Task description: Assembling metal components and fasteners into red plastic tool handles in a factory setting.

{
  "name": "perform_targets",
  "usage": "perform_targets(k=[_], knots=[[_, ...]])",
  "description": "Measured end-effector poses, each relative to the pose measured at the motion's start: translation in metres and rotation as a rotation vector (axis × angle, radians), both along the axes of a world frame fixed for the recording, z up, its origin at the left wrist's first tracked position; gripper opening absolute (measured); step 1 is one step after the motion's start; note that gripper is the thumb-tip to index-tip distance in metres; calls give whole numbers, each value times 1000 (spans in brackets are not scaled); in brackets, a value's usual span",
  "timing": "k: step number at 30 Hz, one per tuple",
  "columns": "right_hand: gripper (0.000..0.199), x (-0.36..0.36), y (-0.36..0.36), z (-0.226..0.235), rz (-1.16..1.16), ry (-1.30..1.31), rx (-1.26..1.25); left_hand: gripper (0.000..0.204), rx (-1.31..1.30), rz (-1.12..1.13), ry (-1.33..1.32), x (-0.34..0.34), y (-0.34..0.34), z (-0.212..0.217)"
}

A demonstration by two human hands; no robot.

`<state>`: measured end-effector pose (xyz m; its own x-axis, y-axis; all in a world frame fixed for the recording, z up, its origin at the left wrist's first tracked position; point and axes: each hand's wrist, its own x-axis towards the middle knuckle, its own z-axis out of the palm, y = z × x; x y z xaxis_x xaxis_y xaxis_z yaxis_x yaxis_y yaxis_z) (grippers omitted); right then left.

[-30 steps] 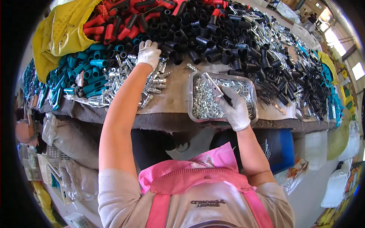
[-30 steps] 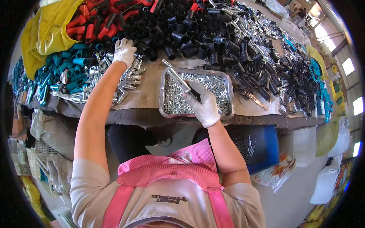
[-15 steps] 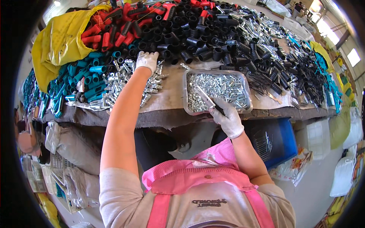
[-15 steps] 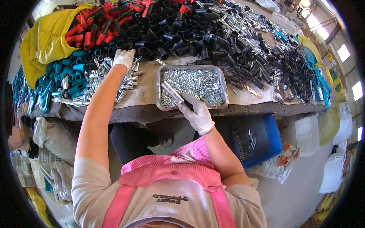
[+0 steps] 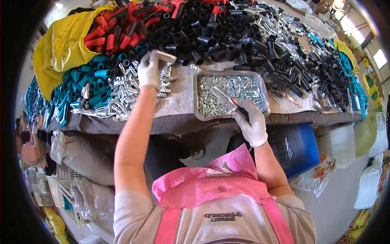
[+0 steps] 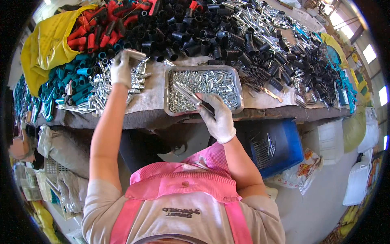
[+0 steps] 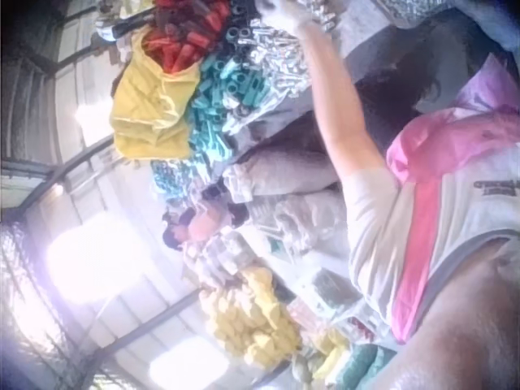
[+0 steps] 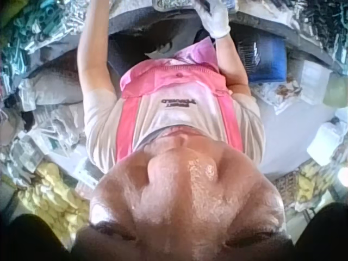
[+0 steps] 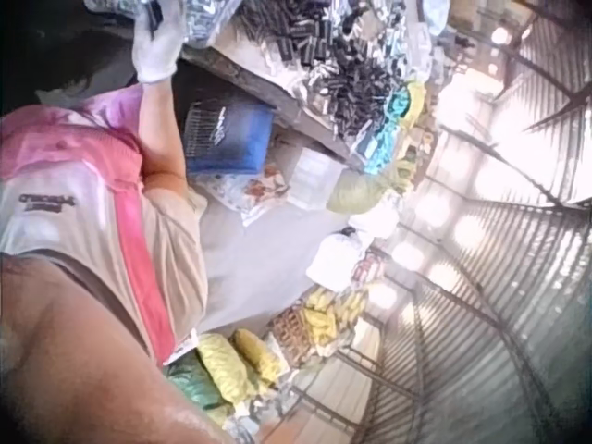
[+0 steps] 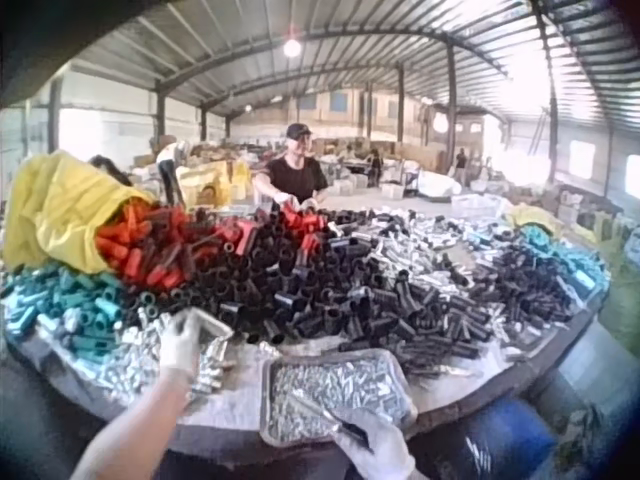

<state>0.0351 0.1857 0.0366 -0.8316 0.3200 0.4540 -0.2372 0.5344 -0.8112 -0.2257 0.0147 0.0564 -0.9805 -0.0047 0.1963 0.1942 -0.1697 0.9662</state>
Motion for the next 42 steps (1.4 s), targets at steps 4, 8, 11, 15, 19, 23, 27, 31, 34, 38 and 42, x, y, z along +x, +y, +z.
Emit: perform_targets(k=[4, 8, 11, 15, 19, 23, 27, 31, 34, 38, 42], knots=[[32, 0, -9, 17, -39, -15, 148, 33, 457, -393, -628, 94, -1, -34], [34, 16, -14, 18, -3, -49, 235, 24, 669, -501, -637, 147, -3, -34], [31, 23, -18, 9, 15, 22, 207, 25, 548, -627, -509, 175, 2, -24], [18, 32, -38, 7, -363, 452, 201, 24, 836, -689, -709, 216, 20, -38], [20, 36, -45, -9, -172, 204, -325, 21, 1028, -679, -622, 225, 25, -48], [28, 43, -57, -24, -186, 480, -261, 23, 1066, -543, -707, 235, 29, -17], [33, 42, -44, -6, -300, 258, 263, 26, 887, -772, -440, 252, 36, -36], [46, 49, -33, -4, -121, 63, 63, 25, 868, -703, -1021, 258, 38, -36], [41, 59, -29, -10, -136, 118, 219, 32, 718, -712, -802, 264, 43, -46], [39, 59, -12, -25, -12, 12, -848, 29, 439, -979, -818, 266, 30, -23], [21, 76, 7, -25, 55, -134, -951, 20, 119, -1001, -771, 271, 38, -27]])
